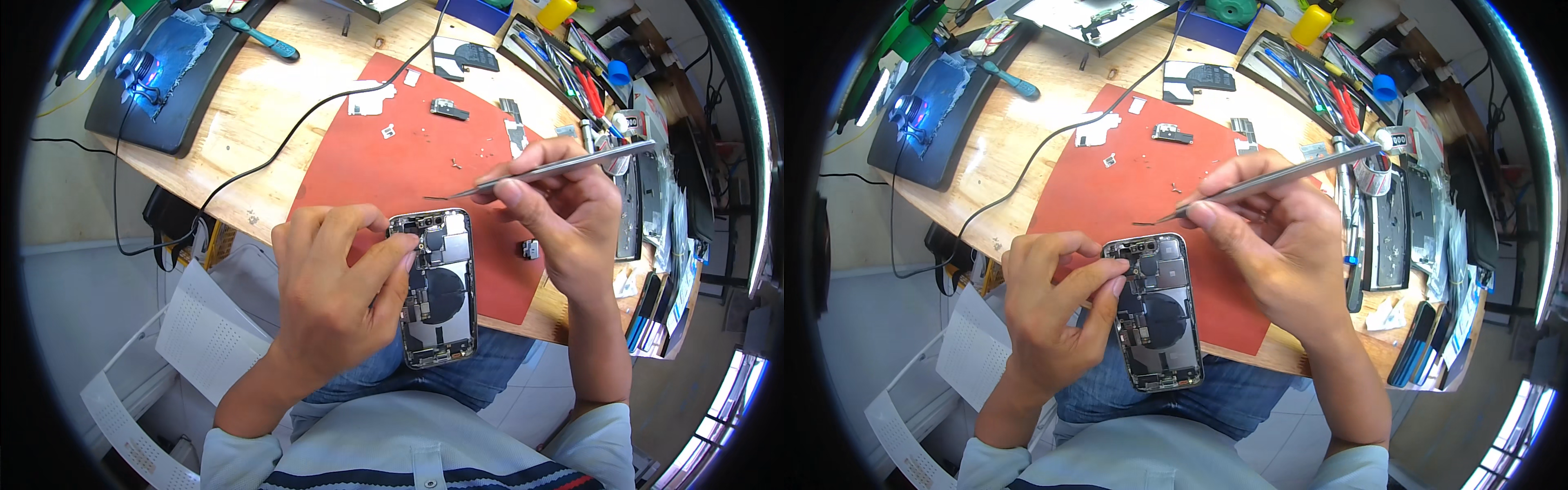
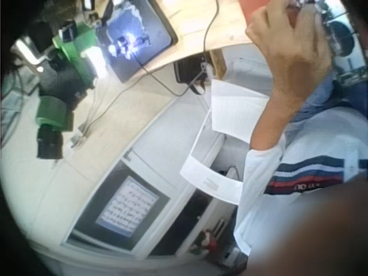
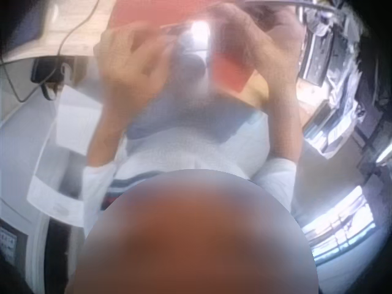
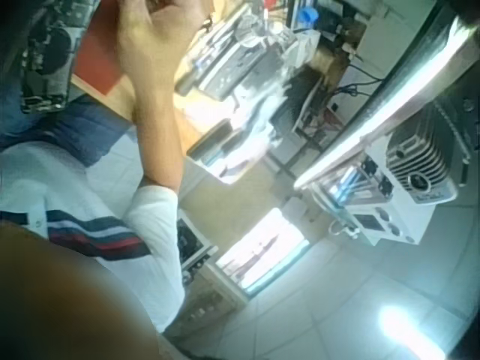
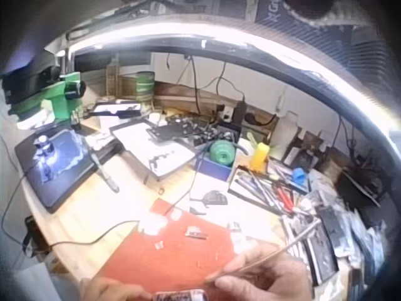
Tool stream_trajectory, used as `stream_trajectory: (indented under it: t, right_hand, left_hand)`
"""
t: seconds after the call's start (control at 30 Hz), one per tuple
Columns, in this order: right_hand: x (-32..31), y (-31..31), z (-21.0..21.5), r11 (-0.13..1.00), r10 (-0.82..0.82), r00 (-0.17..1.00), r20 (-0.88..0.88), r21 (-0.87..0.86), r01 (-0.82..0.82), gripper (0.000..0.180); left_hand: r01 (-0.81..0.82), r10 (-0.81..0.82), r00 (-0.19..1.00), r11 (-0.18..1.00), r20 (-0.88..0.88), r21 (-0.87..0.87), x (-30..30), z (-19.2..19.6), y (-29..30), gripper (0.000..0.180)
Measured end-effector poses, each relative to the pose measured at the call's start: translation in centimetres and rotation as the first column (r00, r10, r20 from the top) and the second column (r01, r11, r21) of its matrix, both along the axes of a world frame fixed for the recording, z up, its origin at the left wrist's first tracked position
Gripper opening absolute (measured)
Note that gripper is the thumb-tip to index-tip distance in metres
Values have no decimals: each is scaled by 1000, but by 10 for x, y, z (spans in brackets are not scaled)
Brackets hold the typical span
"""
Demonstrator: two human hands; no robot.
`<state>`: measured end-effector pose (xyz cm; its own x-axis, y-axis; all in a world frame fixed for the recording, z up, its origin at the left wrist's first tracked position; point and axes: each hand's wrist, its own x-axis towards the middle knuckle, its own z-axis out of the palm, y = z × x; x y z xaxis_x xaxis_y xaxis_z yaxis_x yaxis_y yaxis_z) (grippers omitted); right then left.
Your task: The person disassembles a smartphone on a workbench, using tweezers and a screwdriver to remove and reposition internal components. The person handles the phone's back cover, screws, and small parts, placing them on the mat and occasionally adjusting the device's orientation.
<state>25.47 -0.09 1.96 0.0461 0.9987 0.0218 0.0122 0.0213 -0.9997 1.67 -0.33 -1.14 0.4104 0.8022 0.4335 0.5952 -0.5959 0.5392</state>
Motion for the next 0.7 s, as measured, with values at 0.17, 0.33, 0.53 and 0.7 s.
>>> stream_trajectory:
  t: [0.17,0.33,0.53,0.7]
  right_hand:
    - [-7,17,-4,995,88,985,151,-65,-79,23]
    - [-11,22,-4,994,103,968,230,-65,-90,18]
    - [-10,15,2,998,58,970,237,-20,-54,21]
    - [-3,-16,10,999,-28,998,64,20,27,18]
  left_hand:
    - [-23,23,1000,1000,2,11,-3,0,-2,28]
    - [-56,57,998,996,-17,62,-13,-4,13,37]
    - [-60,63,994,998,-92,35,-10,6,21,44]
    - [-22,20,995,1000,-94,-19,-16,9,-1,44]
